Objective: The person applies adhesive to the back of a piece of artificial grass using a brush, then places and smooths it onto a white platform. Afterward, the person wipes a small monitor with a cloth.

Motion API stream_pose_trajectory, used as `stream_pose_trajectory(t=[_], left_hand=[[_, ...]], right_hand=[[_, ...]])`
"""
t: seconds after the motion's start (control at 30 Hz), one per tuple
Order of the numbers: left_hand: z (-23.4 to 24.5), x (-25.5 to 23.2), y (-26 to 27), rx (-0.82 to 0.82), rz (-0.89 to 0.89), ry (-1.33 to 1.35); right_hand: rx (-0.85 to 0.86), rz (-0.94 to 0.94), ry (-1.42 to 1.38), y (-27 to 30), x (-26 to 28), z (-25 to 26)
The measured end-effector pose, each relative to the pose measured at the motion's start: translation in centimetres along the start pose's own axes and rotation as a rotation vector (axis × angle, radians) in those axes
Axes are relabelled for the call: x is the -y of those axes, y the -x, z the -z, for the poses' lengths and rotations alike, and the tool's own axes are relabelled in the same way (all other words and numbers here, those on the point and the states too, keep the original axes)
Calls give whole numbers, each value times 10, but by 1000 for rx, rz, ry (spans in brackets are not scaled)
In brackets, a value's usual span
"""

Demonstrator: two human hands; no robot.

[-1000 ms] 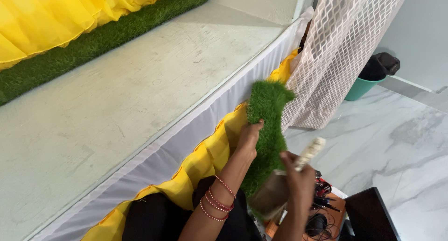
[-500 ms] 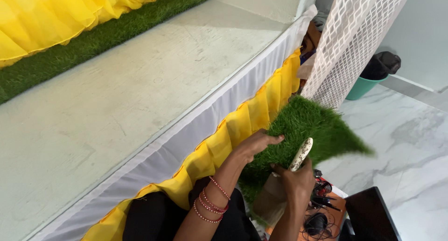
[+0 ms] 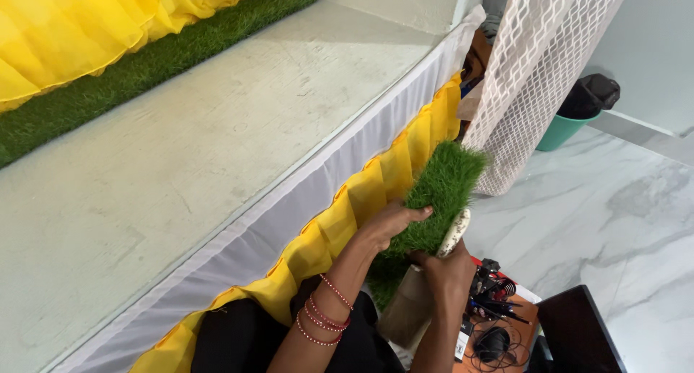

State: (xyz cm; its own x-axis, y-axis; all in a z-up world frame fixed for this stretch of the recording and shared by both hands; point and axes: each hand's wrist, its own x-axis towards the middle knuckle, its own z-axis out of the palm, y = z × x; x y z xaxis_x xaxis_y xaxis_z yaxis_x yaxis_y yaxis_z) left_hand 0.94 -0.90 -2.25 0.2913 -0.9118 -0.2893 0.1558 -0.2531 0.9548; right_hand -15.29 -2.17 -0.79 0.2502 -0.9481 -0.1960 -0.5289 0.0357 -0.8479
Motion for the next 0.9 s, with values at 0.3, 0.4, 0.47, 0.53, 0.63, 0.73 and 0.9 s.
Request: stream_pose_trajectory(t=[0.3,0.4,0.47,0.53,0.63,0.73,0.9], left_hand=[[-8,-14,19,81,-219,-87],[1,-22,22,49,-273,-382],[10,-22,19,89,-284,-585],[17,-17,14,128,-320,-666],[15,-3,2,157,-409,-731],[8,8,-8,121,-492,-879],[-3,8,-9,155,-541,-799]], right_hand=[[-131,-14,54,-18,-26,-13],[-236,38,25,-22,-39,-16],[-296,56,-1,-25,-46,-12],[-328,30,-20,-26,-54,-3],[-342,-2,-155,-23,-60,8],[-354,-62,-49,-22,-59,20],[-305,-68,-134,-22,-47,18]])
